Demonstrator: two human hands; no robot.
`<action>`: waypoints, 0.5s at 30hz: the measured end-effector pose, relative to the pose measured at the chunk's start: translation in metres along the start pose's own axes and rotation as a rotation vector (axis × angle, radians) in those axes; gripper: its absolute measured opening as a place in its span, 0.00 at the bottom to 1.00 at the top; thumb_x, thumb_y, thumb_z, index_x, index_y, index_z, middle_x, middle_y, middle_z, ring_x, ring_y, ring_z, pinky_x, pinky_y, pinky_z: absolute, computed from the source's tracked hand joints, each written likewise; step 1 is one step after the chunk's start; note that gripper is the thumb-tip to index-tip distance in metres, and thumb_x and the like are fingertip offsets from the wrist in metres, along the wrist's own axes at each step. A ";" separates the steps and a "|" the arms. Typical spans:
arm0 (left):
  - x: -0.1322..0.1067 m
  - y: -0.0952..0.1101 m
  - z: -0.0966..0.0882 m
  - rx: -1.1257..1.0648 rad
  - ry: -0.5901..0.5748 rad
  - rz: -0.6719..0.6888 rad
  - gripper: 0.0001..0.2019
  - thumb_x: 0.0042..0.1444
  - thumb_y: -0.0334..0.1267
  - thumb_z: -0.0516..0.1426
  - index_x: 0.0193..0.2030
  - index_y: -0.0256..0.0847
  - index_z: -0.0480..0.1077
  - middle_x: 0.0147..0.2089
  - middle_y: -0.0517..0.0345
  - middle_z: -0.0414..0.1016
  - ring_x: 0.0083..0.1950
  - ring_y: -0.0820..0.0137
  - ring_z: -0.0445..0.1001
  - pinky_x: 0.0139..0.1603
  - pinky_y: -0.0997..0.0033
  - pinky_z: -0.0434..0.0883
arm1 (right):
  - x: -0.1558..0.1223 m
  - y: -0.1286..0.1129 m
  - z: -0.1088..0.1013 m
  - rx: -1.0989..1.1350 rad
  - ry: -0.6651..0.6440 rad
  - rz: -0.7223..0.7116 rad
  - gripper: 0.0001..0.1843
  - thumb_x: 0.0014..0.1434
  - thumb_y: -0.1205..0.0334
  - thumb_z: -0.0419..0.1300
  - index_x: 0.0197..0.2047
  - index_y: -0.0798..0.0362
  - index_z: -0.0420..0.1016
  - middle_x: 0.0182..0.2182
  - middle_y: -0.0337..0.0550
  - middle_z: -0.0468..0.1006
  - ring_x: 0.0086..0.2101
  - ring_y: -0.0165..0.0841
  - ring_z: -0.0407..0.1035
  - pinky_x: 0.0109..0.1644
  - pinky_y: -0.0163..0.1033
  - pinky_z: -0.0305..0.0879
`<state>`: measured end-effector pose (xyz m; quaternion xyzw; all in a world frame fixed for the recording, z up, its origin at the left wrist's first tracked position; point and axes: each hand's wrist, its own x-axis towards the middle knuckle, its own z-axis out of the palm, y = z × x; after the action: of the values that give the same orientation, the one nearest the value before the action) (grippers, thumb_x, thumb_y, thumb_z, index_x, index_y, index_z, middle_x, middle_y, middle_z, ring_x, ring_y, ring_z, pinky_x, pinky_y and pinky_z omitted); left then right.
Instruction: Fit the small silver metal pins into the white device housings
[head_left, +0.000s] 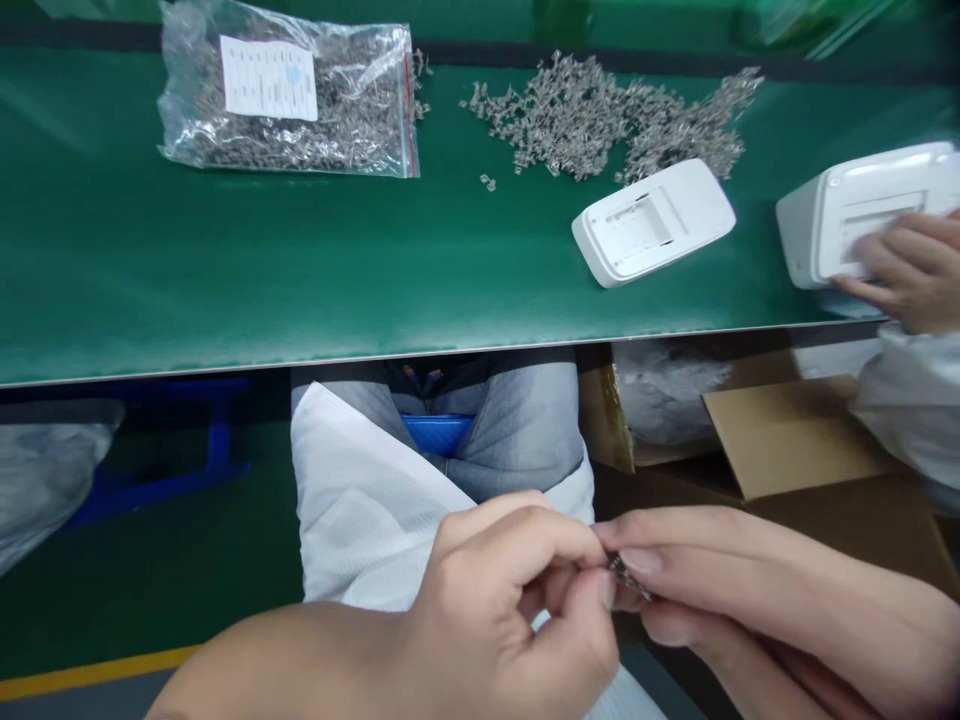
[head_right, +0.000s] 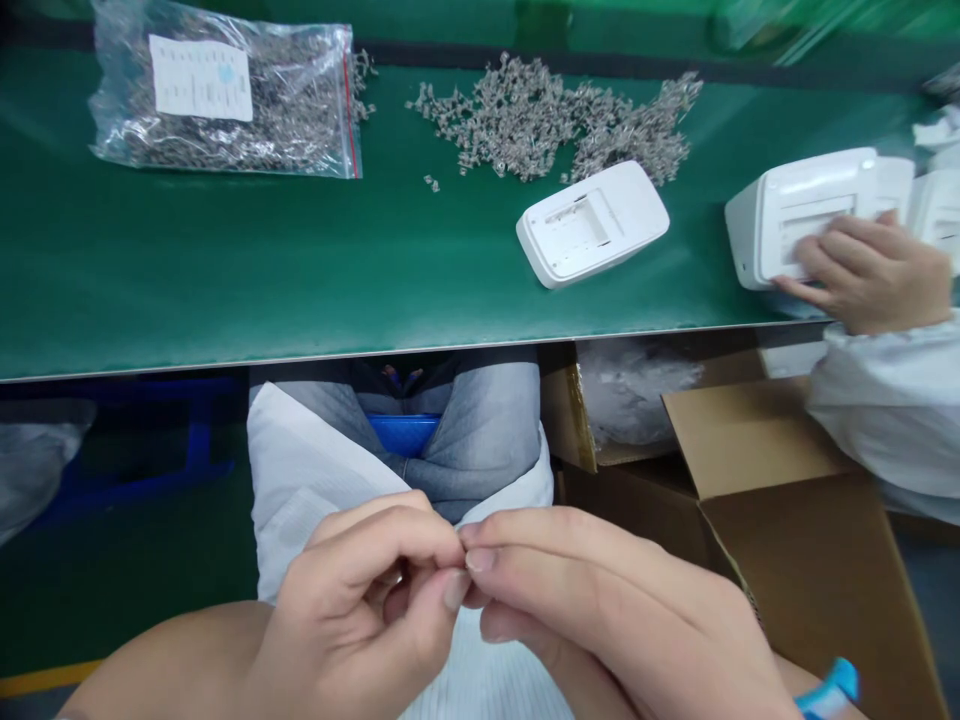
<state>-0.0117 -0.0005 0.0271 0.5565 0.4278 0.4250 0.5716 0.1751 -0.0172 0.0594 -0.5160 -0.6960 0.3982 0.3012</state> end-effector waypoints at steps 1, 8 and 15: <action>0.000 0.001 -0.001 0.015 -0.001 0.010 0.06 0.51 0.22 0.54 0.29 0.36 0.69 0.23 0.64 0.62 0.24 0.81 0.60 0.22 0.82 0.59 | 0.001 0.001 0.000 0.005 -0.005 -0.001 0.14 0.63 0.67 0.62 0.50 0.45 0.79 0.45 0.41 0.81 0.41 0.36 0.78 0.45 0.32 0.79; 0.000 0.002 -0.002 0.007 0.013 0.056 0.07 0.55 0.22 0.55 0.33 0.35 0.71 0.26 0.62 0.69 0.26 0.80 0.62 0.25 0.81 0.62 | 0.005 0.003 -0.004 0.011 -0.057 -0.047 0.14 0.61 0.70 0.64 0.50 0.48 0.78 0.44 0.41 0.81 0.41 0.35 0.78 0.44 0.32 0.79; -0.001 0.000 -0.002 0.030 0.017 0.090 0.06 0.55 0.23 0.55 0.33 0.36 0.70 0.24 0.63 0.67 0.25 0.80 0.62 0.24 0.80 0.61 | 0.000 0.009 -0.008 0.035 -0.085 -0.025 0.19 0.58 0.69 0.67 0.53 0.45 0.77 0.46 0.43 0.80 0.42 0.40 0.78 0.44 0.37 0.80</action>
<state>-0.0134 -0.0011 0.0269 0.5799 0.4135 0.4487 0.5398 0.1857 -0.0136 0.0554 -0.4845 -0.7074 0.4283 0.2853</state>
